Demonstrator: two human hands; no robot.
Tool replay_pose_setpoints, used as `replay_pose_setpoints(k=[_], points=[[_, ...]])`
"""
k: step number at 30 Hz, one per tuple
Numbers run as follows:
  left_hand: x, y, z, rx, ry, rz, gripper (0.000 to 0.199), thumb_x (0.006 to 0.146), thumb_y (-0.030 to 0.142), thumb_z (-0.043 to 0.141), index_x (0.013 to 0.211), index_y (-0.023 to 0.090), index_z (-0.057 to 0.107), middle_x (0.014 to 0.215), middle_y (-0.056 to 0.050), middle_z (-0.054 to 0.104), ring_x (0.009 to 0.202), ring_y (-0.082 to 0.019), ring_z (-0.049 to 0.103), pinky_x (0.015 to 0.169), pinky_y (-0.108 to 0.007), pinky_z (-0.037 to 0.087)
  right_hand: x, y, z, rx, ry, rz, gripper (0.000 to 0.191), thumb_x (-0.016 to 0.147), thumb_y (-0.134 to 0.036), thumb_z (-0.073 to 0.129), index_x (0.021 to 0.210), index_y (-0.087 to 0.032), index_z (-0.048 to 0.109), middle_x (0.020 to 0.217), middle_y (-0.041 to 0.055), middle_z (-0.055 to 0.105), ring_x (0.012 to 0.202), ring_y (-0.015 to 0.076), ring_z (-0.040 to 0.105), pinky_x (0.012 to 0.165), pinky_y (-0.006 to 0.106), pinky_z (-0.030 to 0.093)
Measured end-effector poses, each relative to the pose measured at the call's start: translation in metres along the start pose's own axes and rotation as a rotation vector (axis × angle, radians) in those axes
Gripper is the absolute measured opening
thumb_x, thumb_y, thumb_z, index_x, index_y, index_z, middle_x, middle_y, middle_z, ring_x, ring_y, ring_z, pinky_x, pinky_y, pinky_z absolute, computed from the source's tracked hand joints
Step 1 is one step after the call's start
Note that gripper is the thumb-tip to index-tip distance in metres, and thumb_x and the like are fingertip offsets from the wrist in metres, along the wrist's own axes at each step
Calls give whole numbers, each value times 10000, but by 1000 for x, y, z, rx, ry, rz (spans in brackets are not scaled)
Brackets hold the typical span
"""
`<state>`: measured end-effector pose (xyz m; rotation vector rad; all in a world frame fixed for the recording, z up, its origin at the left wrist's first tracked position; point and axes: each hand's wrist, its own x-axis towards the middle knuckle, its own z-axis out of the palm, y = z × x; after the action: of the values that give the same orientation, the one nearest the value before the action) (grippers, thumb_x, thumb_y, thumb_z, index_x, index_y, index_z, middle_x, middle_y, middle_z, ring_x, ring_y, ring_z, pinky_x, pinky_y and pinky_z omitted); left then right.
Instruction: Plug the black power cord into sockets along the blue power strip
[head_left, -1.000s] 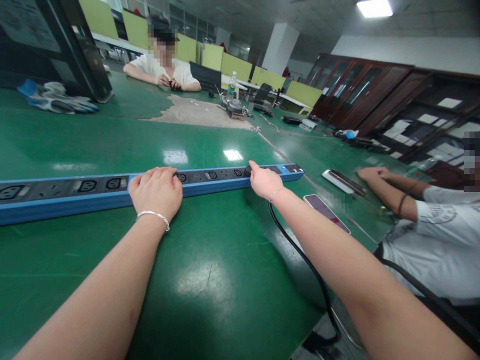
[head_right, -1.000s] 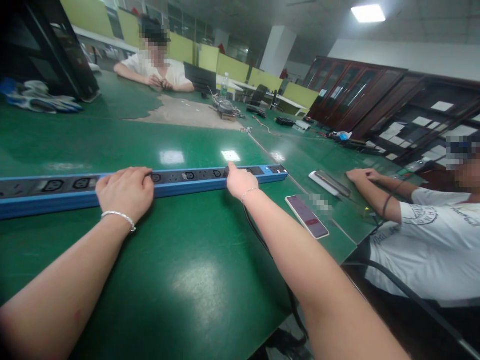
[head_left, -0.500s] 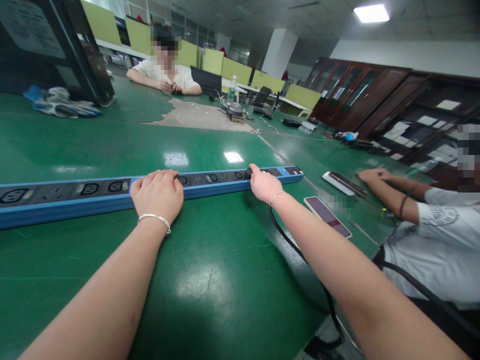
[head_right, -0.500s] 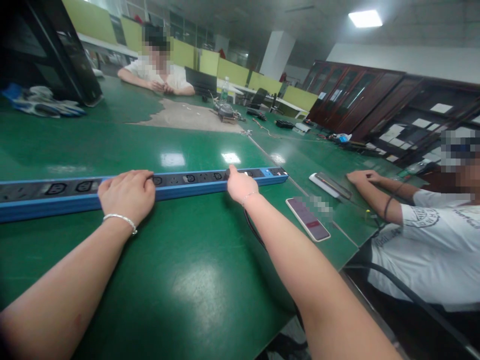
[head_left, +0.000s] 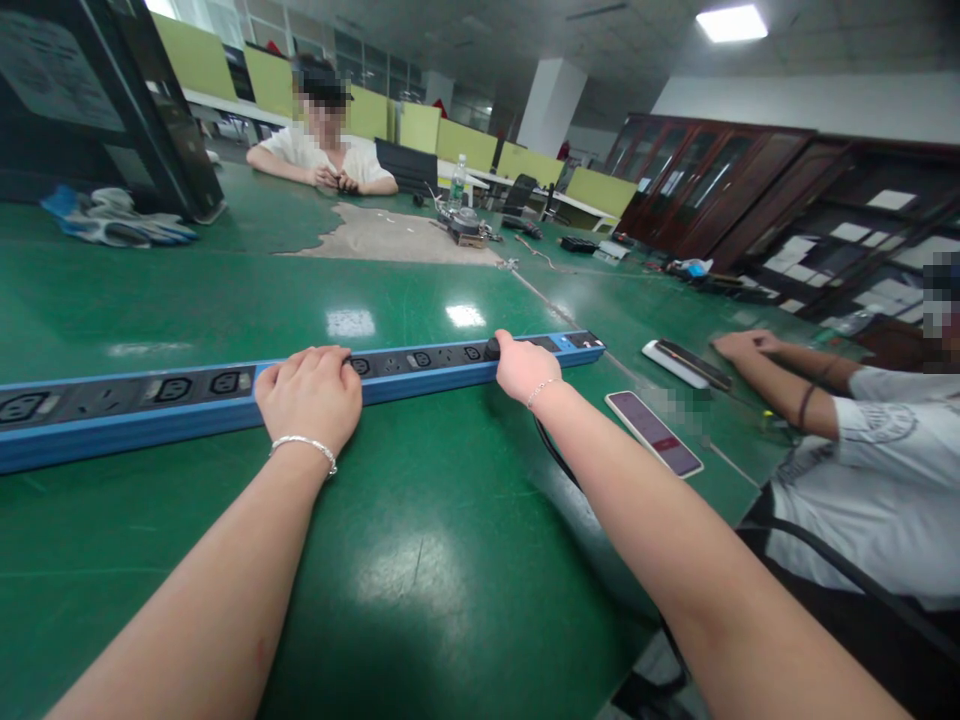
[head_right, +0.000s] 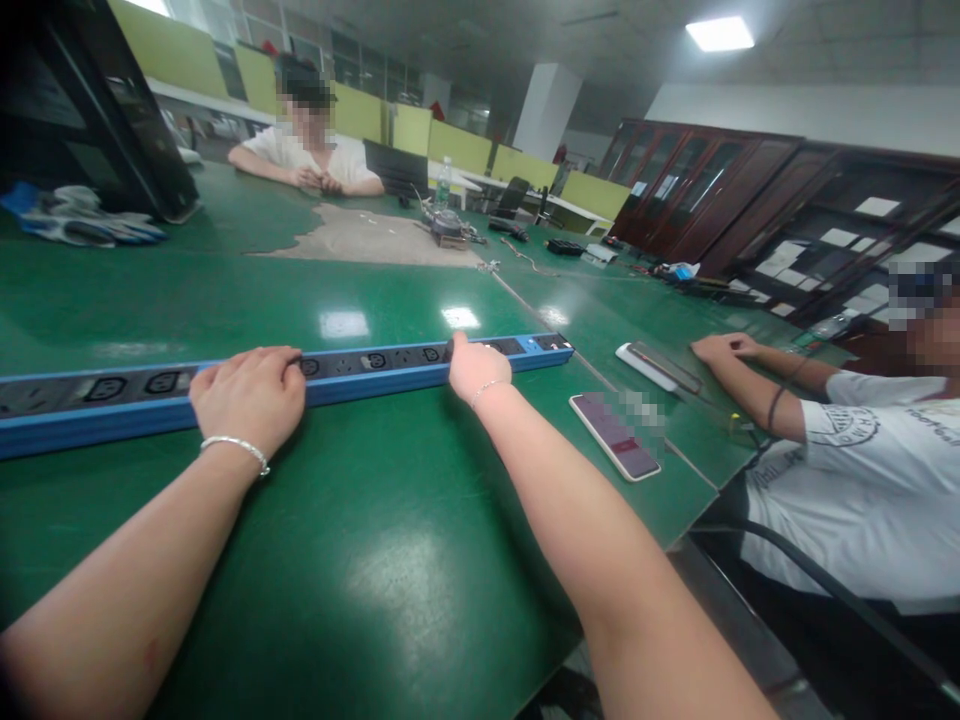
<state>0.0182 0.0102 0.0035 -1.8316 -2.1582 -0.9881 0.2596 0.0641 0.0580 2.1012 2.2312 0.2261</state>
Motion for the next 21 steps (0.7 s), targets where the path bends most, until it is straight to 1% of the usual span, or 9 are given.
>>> replay_pose_setpoints(k=[4,8,12,16,19,21], points=[[-1,-1,1,3,4,2,372,872,339,301,1037,263,626,1143,-60,649,1132,-261,521,984,-441,263,7,2,-6,-19,-23,-33,438,824,-160,368,1246,-176,484,978,162,668,885,276,653,743,370,485],[-1,-1,1,6,7,8,376,875,339,299,1040,253,626,1143,-69,649,1130,-263,523,981,-442,268,11,3,-10,-18,-27,-62,424,805,-148,394,1208,-182,519,995,159,665,903,279,646,761,382,482],[0,-1,2,25,8,14,374,874,337,298,1039,260,625,1141,-61,651,1123,-259,528,975,-437,274,15,2,-18,-20,-82,-77,405,788,-154,439,1172,-187,562,1027,151,662,925,269,639,765,368,486],[1,-2,2,33,6,10,378,876,336,287,1036,259,621,1139,-57,650,1125,-247,529,974,-427,276,21,3,-22,-14,-116,-100,427,764,-154,484,1179,-192,575,1067,138,655,959,258,629,797,350,480],[0,-1,1,29,10,9,366,876,336,297,1030,262,620,1138,-54,651,1128,-248,527,977,-429,276,24,7,-18,25,-109,-103,454,766,-161,483,1211,-204,559,1064,126,662,952,256,631,802,344,478],[0,-1,1,18,13,2,363,874,333,300,1028,260,621,1135,-57,652,1128,-249,526,982,-432,271,24,11,-14,83,-94,-100,450,795,-199,467,1239,-211,540,1072,117,663,956,249,630,819,336,470]])
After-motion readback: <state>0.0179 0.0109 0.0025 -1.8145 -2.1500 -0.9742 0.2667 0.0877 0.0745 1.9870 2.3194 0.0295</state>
